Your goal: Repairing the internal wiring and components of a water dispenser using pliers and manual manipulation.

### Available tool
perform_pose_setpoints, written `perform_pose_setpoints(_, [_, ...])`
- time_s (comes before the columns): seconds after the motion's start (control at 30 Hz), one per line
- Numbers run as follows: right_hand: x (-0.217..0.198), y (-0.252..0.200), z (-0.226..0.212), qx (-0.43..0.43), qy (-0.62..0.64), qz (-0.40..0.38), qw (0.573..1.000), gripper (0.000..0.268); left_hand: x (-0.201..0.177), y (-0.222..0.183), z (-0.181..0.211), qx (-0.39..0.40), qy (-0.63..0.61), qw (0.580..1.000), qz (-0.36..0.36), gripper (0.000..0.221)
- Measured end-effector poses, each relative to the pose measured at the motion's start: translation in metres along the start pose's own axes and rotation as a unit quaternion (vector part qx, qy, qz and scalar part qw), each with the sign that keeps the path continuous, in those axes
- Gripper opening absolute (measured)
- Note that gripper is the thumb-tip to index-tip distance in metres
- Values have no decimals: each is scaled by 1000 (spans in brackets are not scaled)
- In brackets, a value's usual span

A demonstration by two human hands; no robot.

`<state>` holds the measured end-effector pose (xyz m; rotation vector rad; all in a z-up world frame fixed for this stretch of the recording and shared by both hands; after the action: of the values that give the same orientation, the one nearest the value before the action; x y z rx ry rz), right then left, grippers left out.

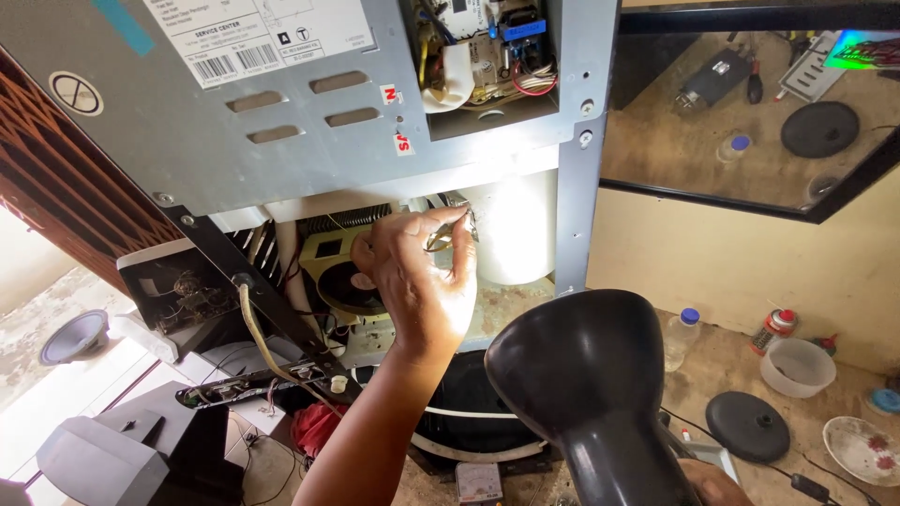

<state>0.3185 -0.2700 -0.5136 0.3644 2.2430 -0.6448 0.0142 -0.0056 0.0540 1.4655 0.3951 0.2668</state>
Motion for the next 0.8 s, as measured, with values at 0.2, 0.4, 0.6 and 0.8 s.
perform_pose_setpoints(0.2, [-74, -78, -133, -96, 352, 86, 927, 84, 4, -2, 3, -19, 17, 1000, -6, 25])
perform_pose_setpoints(0.4, [-65, -68, -115, -82, 146, 29, 985, 62, 7, -2, 3, -37, 14, 999, -18, 23])
perform_pose_setpoints(0.6, [-65, -54, -107, -36, 310, 36, 950, 81, 5, -1, 3, -32, 12, 999, -18, 18])
perform_pose_setpoints(0.8, [-112, -147, -220, -137, 583, 480, 641, 42, 5, 2, 3, -22, -44, 998, -32, 15])
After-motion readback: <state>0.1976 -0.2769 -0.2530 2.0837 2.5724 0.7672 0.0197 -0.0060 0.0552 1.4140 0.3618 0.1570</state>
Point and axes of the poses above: each hand's wrist, its own y-axis towards the middle knuckle, its own x-axis out of the palm, z = x × y, the point moved 5 cm from there along y, towards the middle knuckle, and after that the axes turned 5 degrees about y, right-handed, at the moved point
